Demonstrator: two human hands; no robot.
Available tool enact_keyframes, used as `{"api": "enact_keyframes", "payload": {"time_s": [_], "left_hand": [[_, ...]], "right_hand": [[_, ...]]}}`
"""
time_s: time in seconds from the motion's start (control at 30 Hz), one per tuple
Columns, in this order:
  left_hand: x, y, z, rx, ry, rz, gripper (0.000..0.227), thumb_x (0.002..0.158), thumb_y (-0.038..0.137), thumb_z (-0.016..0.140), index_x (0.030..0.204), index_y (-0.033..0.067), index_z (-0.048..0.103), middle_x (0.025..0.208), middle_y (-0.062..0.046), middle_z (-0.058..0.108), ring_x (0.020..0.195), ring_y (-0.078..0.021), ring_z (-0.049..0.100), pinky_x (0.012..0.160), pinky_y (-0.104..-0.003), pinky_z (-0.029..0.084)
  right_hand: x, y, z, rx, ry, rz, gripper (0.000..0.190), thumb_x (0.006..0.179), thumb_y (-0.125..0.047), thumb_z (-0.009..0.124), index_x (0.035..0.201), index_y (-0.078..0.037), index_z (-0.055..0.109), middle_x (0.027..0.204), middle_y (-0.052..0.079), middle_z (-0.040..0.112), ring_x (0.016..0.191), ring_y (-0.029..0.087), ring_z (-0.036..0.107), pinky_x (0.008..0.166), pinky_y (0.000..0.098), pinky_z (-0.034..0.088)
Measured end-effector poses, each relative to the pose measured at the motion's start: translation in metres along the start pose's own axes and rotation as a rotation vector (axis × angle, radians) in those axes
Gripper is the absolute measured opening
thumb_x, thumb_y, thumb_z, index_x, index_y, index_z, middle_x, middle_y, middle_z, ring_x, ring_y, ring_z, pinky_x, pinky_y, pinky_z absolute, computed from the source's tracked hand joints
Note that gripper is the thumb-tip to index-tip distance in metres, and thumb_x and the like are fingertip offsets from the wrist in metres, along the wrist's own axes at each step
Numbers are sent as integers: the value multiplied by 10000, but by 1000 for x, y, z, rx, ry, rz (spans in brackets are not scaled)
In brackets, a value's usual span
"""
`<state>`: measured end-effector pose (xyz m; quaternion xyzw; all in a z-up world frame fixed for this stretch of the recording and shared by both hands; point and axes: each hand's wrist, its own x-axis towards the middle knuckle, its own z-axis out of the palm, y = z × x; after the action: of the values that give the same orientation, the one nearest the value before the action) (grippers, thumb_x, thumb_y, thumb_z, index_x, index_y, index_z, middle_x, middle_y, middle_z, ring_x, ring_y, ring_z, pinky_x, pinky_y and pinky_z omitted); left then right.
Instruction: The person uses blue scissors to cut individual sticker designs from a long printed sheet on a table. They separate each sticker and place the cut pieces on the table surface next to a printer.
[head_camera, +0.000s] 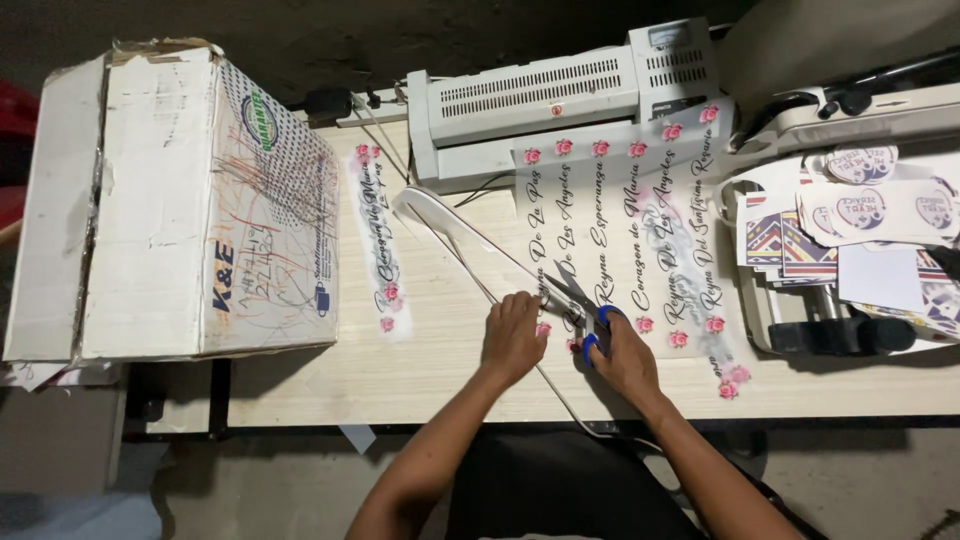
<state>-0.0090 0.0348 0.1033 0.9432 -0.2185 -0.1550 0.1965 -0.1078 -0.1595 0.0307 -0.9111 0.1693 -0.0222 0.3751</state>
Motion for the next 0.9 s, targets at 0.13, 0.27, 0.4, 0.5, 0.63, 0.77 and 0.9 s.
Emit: {"api": "enact_keyframes", "payload": {"time_s": [0.13,0.27,0.4,0.5,0.63,0.77,0.9], "left_hand": [[-3,-32,22,37,129,359,668,810,274,784,1364,2,528,1370,-144,509,1311,-328,446,1119,-478,335],[1,-43,29,76,84,402,751,759,356,822,1386,50,545,1395,-158,497,1315,-340,413,1100,-500,281],[7,-42,37,112,120,393,634,808,348,804,1350,105,583,1349,-123,524,1293,-305,442,1099,-499,305],[13,-40,42,103,87,295,555,927,287,755,1416,99,571,1358,-122,546,1239,-298,507,1016,-455,406],[16,-2,21,-108,52,-15,635,954,356,725,1476,77,496,1210,-171,568,1116,-321,566,971,-448,477],[22,-25,78,-645,38,-140,706,1015,326,682,1530,13,315,1324,-207,556,1114,-265,622,905,-424,544],[15,-12,66,-1301,-139,-460,602,996,358,644,1420,-29,462,1254,-224,632,1057,-183,662,742,-427,608]], "right_hand": [[2,10,3,-5,-2,-29,646,829,-302,764,1349,-9,518,1162,215,671,978,379,685,835,448,549],[4,13,2,-29,-35,-33,646,834,-303,767,1349,-11,509,1172,219,663,987,386,677,838,455,545],[3,6,-4,-3,-42,-24,619,827,-249,752,1355,-30,515,1169,206,669,972,379,681,829,455,545],[2,3,-4,21,-28,-37,616,819,-220,754,1356,-36,515,1161,196,672,923,374,682,798,456,547],[1,4,-6,31,-24,-15,623,806,-212,764,1349,-39,510,1147,191,672,873,370,684,770,456,550],[1,8,0,34,-5,-64,586,825,-207,759,1327,-34,513,1104,203,673,903,378,683,777,459,550],[1,-2,-8,32,-19,-48,580,830,-217,766,1312,-20,510,1091,211,671,939,385,680,798,460,546]]}}
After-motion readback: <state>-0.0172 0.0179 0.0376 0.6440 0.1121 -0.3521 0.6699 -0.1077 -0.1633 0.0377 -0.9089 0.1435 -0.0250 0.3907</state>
